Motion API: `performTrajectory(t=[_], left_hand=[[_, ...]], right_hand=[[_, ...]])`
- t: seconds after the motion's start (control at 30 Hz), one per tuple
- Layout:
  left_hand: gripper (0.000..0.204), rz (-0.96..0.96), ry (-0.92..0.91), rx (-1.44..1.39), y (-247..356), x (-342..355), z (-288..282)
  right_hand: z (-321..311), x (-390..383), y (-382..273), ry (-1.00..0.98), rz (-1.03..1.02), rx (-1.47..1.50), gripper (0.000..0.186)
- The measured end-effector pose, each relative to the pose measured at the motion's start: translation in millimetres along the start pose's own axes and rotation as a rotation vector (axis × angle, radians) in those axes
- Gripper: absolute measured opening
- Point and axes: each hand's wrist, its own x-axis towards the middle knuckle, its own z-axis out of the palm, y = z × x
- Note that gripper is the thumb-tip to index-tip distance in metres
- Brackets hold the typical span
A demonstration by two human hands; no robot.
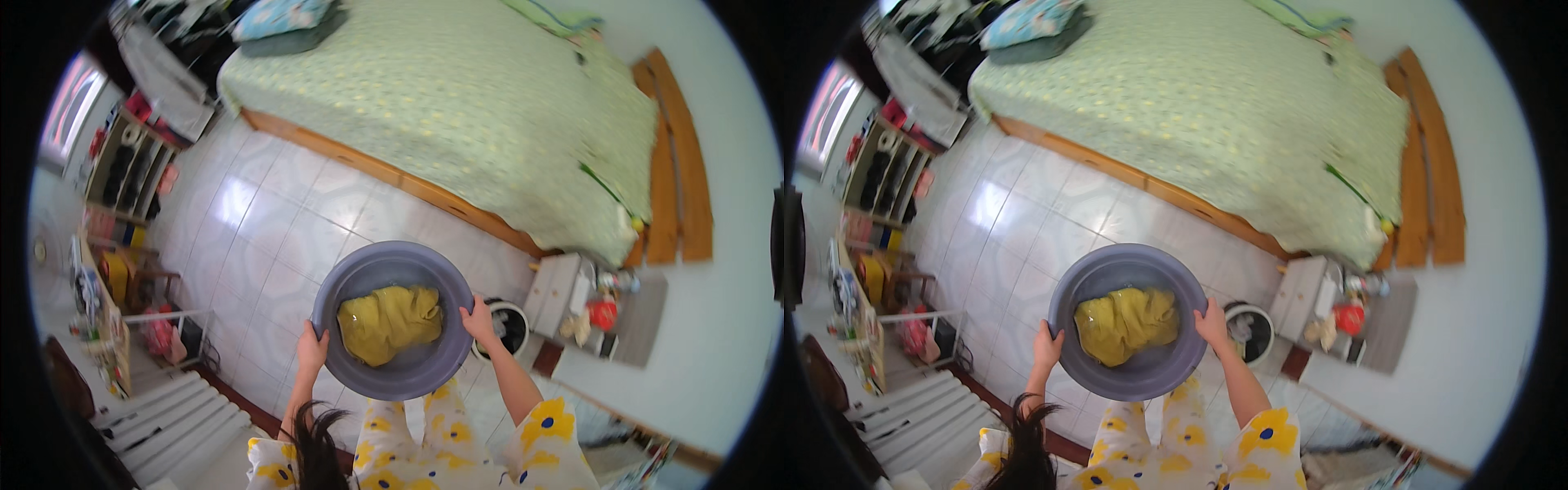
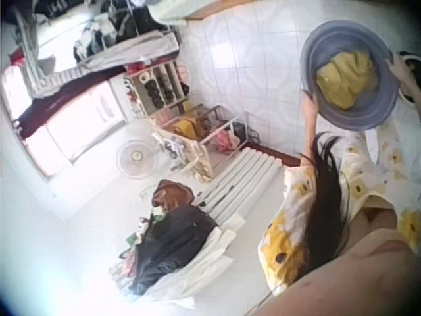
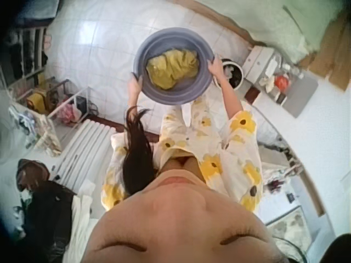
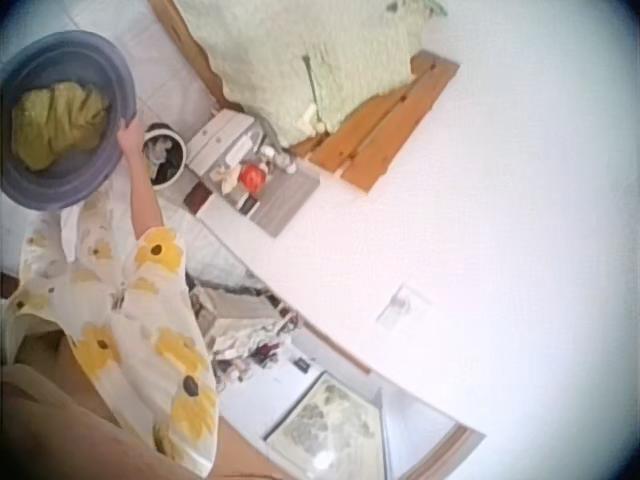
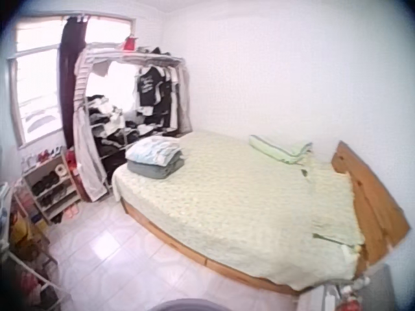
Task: The person washes a yellow cloth in a basin of water, wrings it out with both hands, and uses the cloth to wipe the tiled floor by hand.
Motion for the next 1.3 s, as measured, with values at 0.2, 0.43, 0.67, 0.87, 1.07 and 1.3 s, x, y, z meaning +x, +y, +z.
performTrajectory(t=[0.2,0.43,0.67,0.87,1.07,1.3], left_hand=[[0.032,0.243,-0.121,-0.064,75,-56,-39],[0.029,0.566,-0.272,-0.044,173,-148,-28],[0.025,0.78,-0.42,-0.091,277,-240,34],[0.03,0.948,-0.706,-0.1,368,-342,107],[0.034,1.216,-0.94,-0.052,441,-440,176],[0.036,1.308,-1.188,0.075,503,-561,236]], right_hand=[[-84,-130,20,0.327,0.126,0.168,0.033],[-179,-318,72,0.72,0.294,0.288,0.035],[-229,-457,158,1.029,0.532,0.367,0.03],[-242,-590,235,1.237,0.837,0.349,0.033],[-245,-694,263,1.41,1.069,0.491,0.035],[-223,-792,354,1.549,1.208,0.653,0.04]])
